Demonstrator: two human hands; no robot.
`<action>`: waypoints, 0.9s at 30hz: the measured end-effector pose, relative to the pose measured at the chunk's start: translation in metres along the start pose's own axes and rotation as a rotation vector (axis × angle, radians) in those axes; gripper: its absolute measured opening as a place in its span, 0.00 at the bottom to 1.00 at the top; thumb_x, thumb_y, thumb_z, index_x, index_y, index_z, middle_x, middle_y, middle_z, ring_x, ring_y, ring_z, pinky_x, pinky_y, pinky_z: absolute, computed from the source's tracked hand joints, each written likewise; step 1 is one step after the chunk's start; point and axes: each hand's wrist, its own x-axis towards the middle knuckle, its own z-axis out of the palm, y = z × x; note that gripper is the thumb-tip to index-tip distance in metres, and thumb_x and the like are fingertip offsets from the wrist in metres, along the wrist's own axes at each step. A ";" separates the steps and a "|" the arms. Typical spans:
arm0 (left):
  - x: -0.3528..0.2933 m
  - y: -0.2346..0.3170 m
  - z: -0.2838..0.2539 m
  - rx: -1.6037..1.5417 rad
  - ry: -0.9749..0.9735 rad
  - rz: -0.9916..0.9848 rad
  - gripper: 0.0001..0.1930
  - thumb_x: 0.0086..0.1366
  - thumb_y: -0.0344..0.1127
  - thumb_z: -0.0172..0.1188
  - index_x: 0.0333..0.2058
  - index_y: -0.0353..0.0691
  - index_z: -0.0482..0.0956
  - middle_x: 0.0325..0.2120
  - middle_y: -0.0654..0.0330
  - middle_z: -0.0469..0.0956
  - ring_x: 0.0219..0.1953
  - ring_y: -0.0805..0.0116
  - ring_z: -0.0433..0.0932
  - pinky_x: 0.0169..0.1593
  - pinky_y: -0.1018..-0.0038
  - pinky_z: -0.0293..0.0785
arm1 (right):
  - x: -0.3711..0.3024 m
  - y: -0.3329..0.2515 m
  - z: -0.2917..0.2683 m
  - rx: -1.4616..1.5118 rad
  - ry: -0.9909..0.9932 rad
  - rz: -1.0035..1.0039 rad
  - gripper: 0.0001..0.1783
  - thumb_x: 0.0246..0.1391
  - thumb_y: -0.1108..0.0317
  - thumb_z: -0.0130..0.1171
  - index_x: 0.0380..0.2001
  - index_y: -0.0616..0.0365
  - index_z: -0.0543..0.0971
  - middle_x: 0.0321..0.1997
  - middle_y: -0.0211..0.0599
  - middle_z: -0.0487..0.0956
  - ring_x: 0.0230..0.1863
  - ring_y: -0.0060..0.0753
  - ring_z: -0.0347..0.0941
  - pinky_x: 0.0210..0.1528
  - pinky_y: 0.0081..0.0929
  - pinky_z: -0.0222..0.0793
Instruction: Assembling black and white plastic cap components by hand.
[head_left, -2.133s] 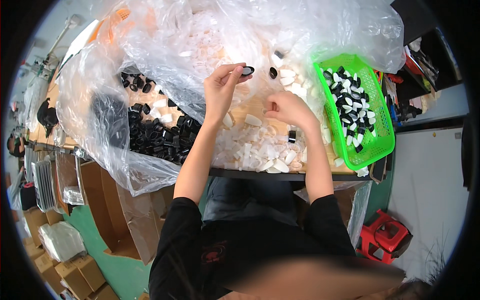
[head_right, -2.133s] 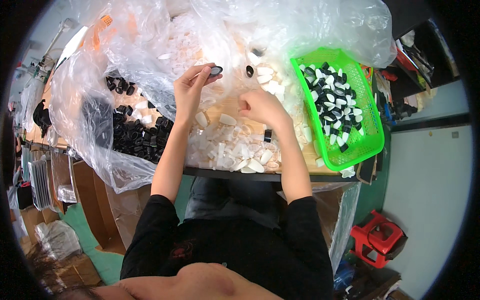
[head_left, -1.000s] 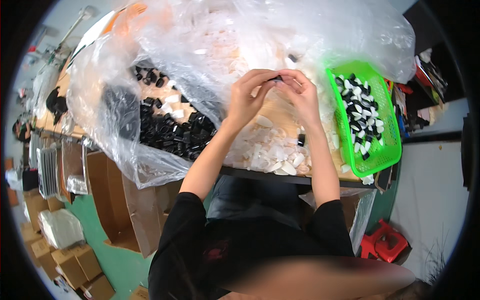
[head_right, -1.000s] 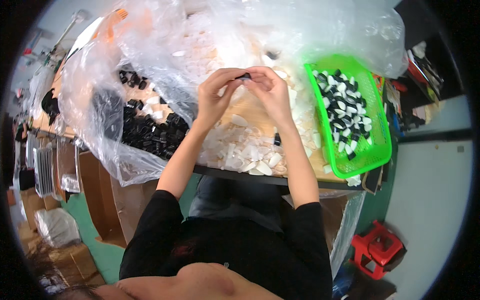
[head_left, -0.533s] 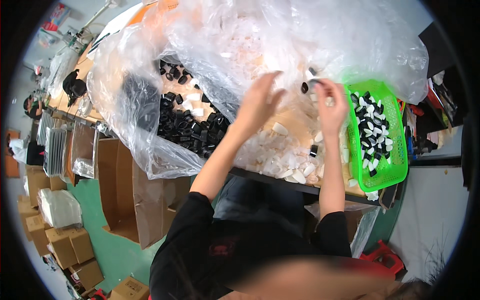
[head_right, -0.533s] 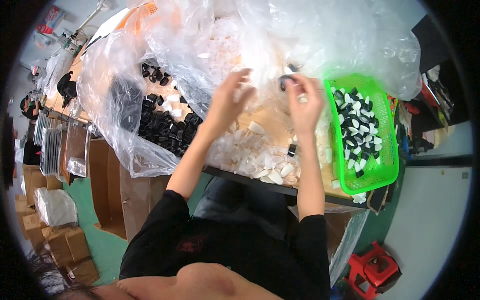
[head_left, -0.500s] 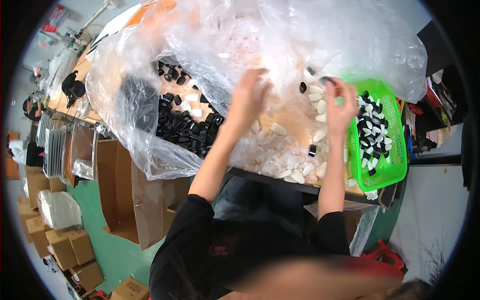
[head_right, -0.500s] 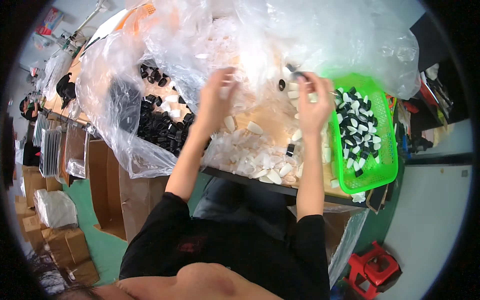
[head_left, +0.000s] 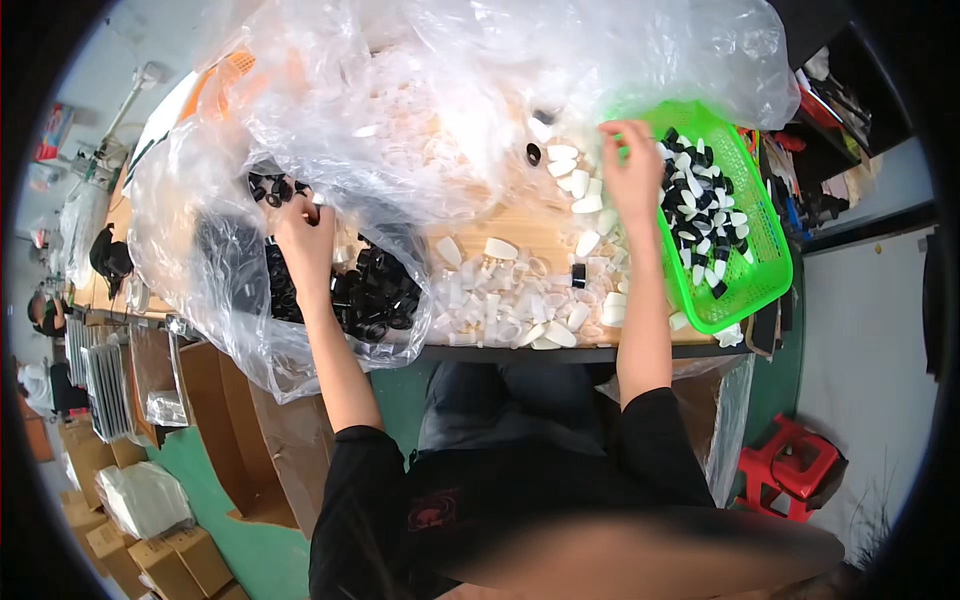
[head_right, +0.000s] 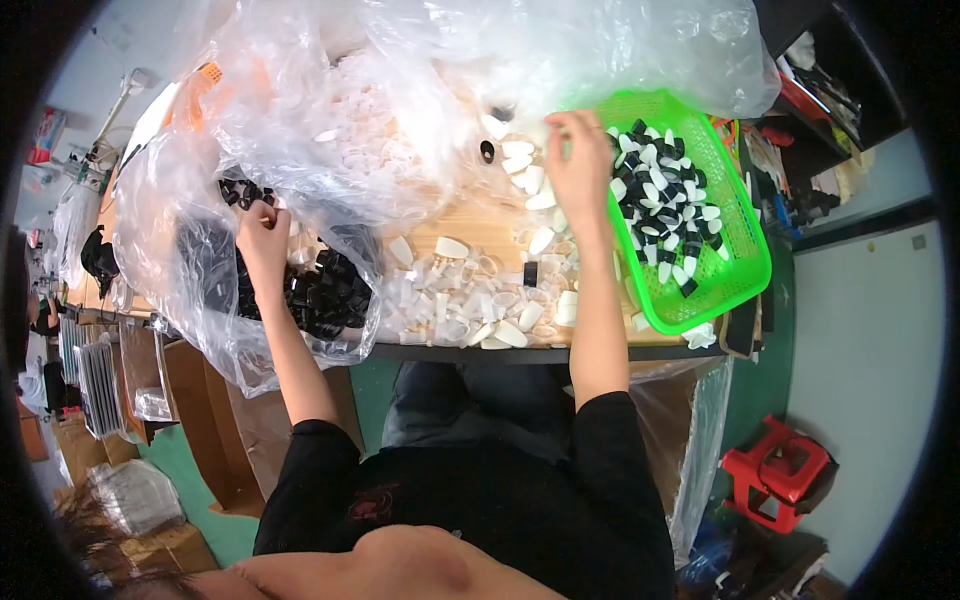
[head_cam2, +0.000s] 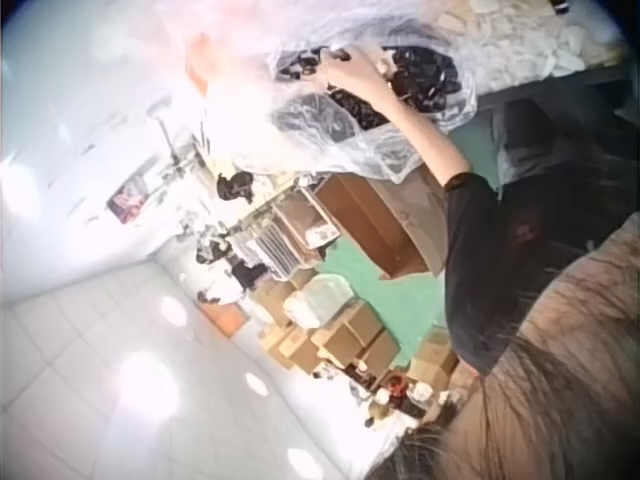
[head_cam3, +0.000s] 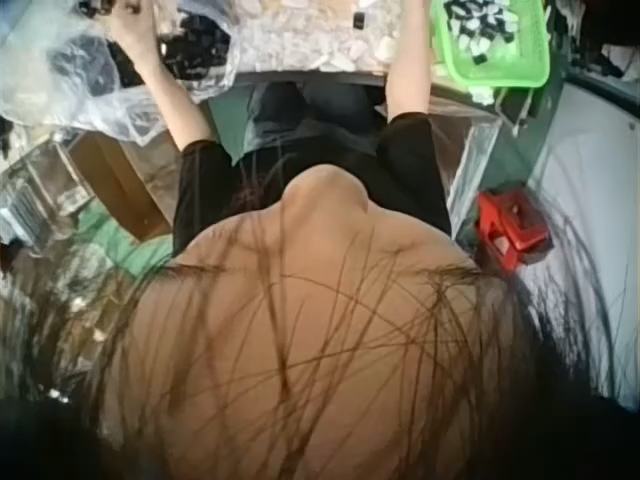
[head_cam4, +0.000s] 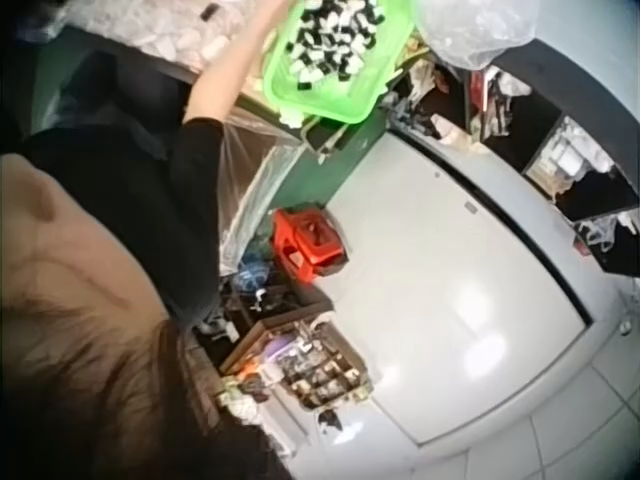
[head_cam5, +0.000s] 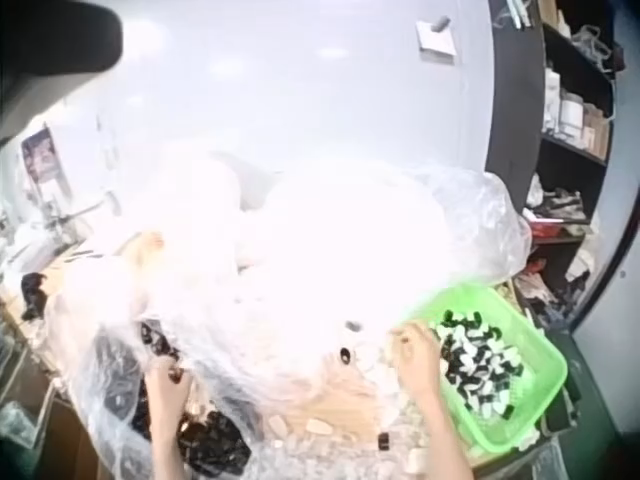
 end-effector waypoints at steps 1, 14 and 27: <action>0.004 0.018 -0.009 -0.117 -0.004 -0.040 0.08 0.56 0.30 0.62 0.29 0.31 0.75 0.24 0.55 0.77 0.26 0.69 0.76 0.33 0.73 0.72 | -0.004 -0.001 0.006 0.065 -0.215 0.056 0.09 0.51 0.78 0.56 0.36 0.57 0.80 0.39 0.39 0.76 0.43 0.42 0.71 0.49 0.34 0.67; 0.010 0.125 0.038 -0.474 -0.765 0.219 0.07 0.56 0.27 0.64 0.35 0.36 0.85 0.22 0.59 0.81 0.28 0.79 0.78 0.32 0.79 0.72 | -0.032 0.005 0.039 -0.112 -0.382 -0.185 0.09 0.50 0.77 0.57 0.36 0.57 0.80 0.36 0.37 0.79 0.41 0.43 0.73 0.46 0.34 0.71; -0.018 0.146 0.061 -1.358 -0.587 -0.045 0.16 0.57 0.16 0.62 0.45 0.31 0.79 0.42 0.58 0.77 0.47 0.72 0.76 0.49 0.77 0.78 | -0.026 -0.072 0.023 0.663 -0.327 0.022 0.06 0.52 0.75 0.65 0.34 0.61 0.79 0.37 0.33 0.80 0.33 0.19 0.74 0.35 0.17 0.69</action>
